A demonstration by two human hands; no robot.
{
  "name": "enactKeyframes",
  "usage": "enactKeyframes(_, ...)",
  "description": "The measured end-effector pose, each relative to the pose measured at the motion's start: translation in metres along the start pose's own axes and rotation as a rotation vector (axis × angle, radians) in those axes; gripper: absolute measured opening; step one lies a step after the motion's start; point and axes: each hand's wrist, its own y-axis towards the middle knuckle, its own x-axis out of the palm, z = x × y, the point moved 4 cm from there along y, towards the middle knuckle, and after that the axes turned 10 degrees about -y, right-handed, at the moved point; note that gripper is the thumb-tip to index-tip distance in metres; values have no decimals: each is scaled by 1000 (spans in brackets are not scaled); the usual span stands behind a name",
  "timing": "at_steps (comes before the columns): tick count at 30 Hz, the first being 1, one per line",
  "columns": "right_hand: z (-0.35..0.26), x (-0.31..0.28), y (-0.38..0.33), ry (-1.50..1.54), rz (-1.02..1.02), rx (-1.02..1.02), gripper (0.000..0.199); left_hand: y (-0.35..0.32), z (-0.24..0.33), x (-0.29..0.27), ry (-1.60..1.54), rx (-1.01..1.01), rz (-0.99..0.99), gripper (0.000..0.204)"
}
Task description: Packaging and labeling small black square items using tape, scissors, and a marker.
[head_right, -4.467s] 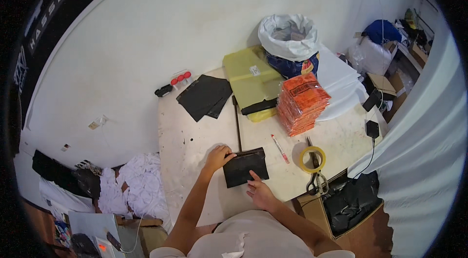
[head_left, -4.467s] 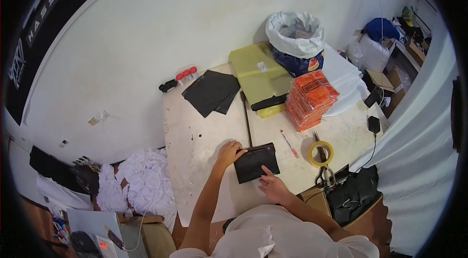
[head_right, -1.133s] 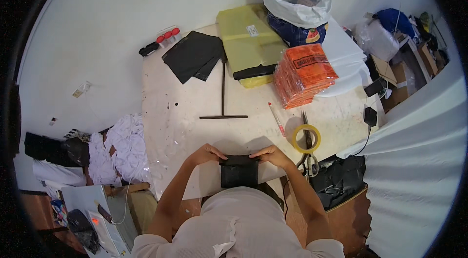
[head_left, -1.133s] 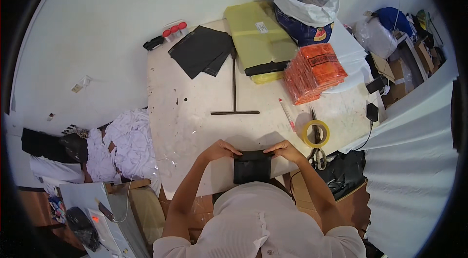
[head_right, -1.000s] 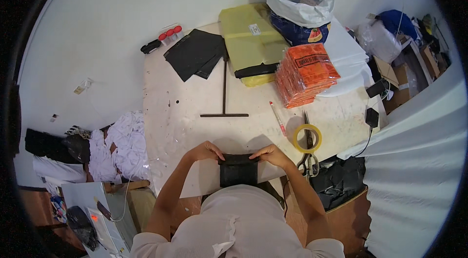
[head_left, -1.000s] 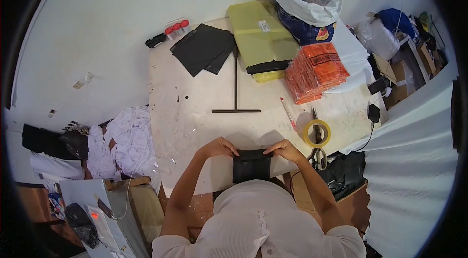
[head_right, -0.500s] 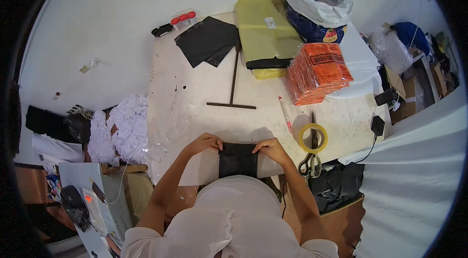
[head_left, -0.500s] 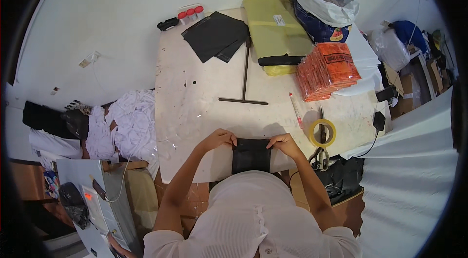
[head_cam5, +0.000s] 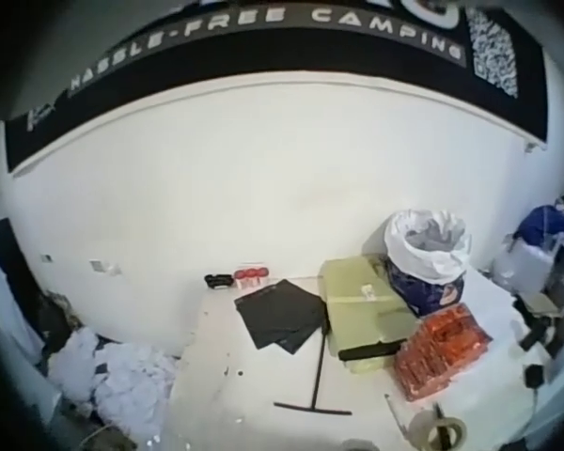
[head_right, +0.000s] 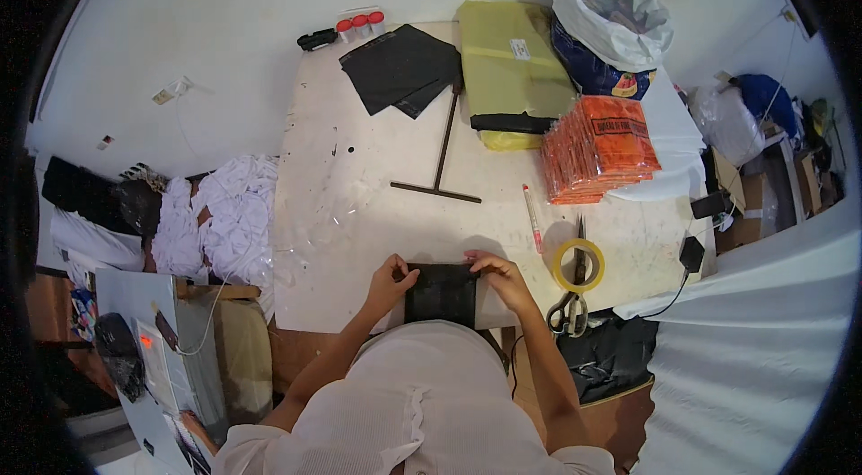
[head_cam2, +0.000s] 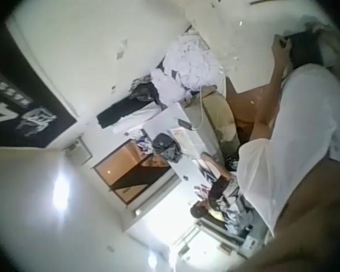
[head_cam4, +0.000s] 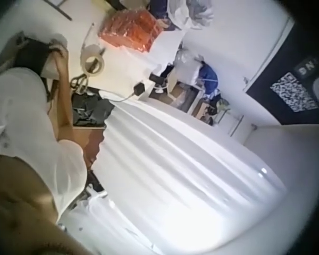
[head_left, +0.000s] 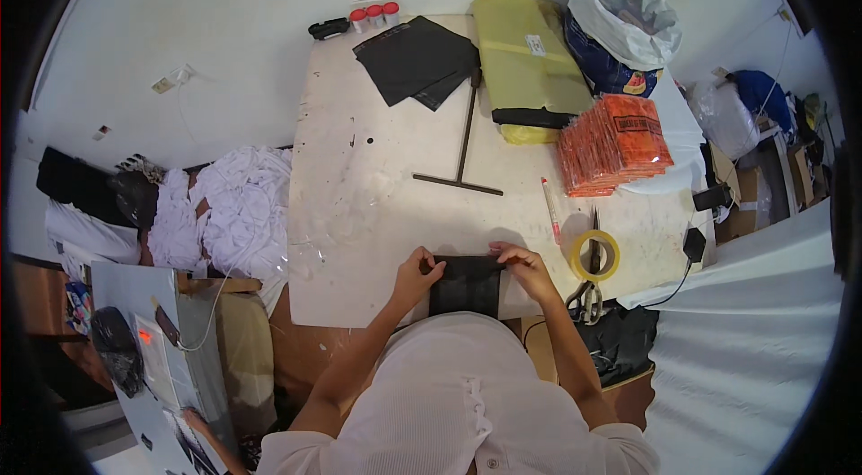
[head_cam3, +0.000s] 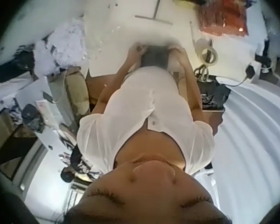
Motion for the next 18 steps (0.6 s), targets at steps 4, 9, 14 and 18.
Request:
enactKeyframes(4, -3, 0, -4, 606, 170, 205, 22, -2, -2, -1, -270, 35, -12, 17)
enactKeyframes(9, 1, 0, -13, 207, 249, 545, 33, -8, -1, 3, -283, 80, -119, 6)
enactKeyframes(14, 6, -1, -20, 79, 428, 557, 32, -13, 8, 7, -194, 93, -94, 10)
enactKeyframes(18, -4, 6, -24, 259, 295, 706, 27, -13, 1, 5, -217, 61, -75, 11)
